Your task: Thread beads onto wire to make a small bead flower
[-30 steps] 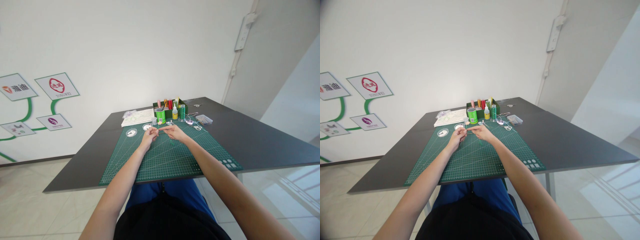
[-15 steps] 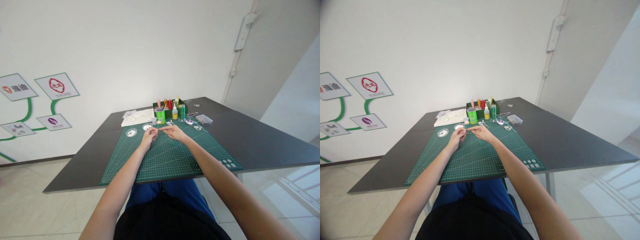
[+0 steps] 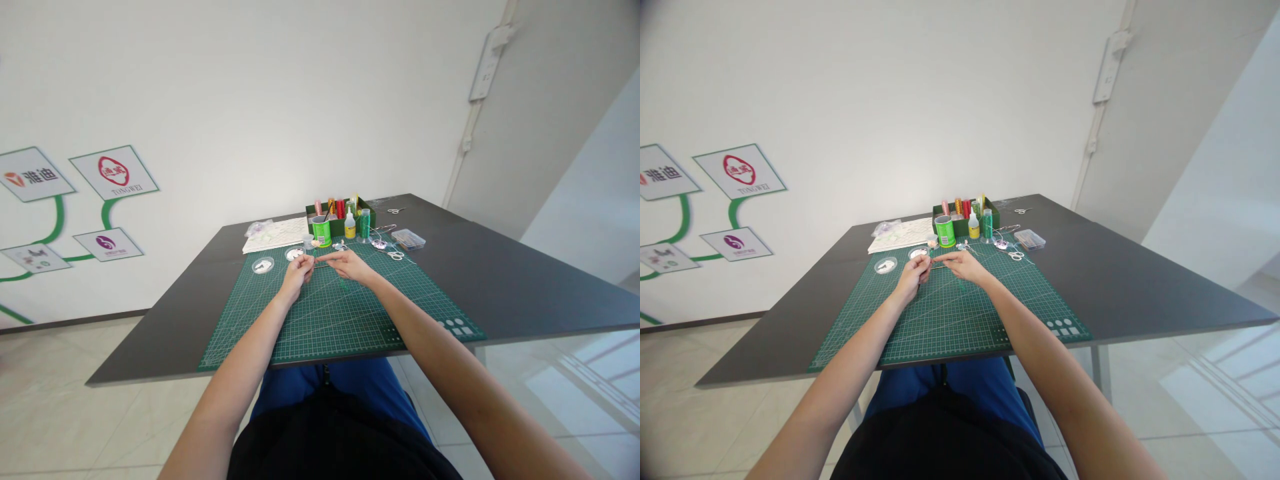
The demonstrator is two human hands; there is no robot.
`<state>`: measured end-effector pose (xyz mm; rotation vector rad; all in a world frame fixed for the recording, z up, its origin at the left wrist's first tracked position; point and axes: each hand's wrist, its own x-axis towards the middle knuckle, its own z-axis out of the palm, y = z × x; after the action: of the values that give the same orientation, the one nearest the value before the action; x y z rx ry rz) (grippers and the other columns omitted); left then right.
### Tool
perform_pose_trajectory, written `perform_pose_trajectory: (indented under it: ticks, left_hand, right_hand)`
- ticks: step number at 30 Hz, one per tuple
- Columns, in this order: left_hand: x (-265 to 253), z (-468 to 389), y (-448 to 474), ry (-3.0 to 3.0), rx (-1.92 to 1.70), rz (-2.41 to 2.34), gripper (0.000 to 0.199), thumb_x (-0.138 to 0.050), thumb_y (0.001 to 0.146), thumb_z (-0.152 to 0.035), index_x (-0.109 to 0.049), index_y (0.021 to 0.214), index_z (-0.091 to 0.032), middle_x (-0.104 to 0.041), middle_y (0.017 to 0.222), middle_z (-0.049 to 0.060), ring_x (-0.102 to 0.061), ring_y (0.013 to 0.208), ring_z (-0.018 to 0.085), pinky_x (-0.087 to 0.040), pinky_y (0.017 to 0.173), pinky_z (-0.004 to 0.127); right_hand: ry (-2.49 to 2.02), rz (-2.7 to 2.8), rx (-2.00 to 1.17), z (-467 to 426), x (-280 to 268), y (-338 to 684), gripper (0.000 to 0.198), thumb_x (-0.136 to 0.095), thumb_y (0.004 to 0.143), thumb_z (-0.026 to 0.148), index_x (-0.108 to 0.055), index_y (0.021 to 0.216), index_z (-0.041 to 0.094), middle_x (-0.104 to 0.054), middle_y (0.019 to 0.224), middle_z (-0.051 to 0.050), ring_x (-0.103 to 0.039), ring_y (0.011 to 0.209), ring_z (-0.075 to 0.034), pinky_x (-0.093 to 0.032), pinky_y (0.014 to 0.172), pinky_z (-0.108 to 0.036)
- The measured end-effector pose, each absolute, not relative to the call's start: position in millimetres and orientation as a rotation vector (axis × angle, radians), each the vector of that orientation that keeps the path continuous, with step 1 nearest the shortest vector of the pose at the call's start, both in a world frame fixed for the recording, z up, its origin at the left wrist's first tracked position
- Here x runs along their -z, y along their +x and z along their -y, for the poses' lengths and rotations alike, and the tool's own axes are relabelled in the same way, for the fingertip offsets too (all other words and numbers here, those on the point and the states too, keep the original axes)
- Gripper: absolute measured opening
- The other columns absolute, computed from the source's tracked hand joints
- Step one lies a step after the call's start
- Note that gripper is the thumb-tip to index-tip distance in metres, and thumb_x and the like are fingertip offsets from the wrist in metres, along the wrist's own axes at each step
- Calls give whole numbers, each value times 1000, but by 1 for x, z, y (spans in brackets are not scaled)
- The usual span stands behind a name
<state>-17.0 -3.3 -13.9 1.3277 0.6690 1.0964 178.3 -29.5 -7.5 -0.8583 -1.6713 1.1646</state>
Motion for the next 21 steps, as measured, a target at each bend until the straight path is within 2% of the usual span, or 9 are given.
perform_pose_trajectory:
  ticks: [5,14,21]
  left_hand:
    - [17,0,-18,1373,-1141,-738,45,-82,69,-53,-56,80,-17,-49,59,-5,-31,43,4,-16,43,20]
    - [27,-9,-20,1708,-1179,-1015,28,-68,83,-44,-59,80,-18,-56,62,-4,-48,54,11,-37,56,23]
    - [24,-6,-22,1974,-1205,-1184,8,-63,86,-26,-62,83,-19,-58,62,-4,-52,59,13,-39,63,25]
  right_hand:
    - [-887,1687,-1171,29,8,179,56,-60,87,37,-66,128,0,-33,38,12,-26,35,-6,-20,37,-20]
    - [-977,1728,-1192,24,13,179,52,-58,87,33,-67,127,1,-32,37,11,-26,36,-8,-21,37,-21]
    - [-1020,1743,-1181,26,10,179,45,-56,88,30,-70,120,3,-34,37,11,-28,35,-7,-22,38,-20]
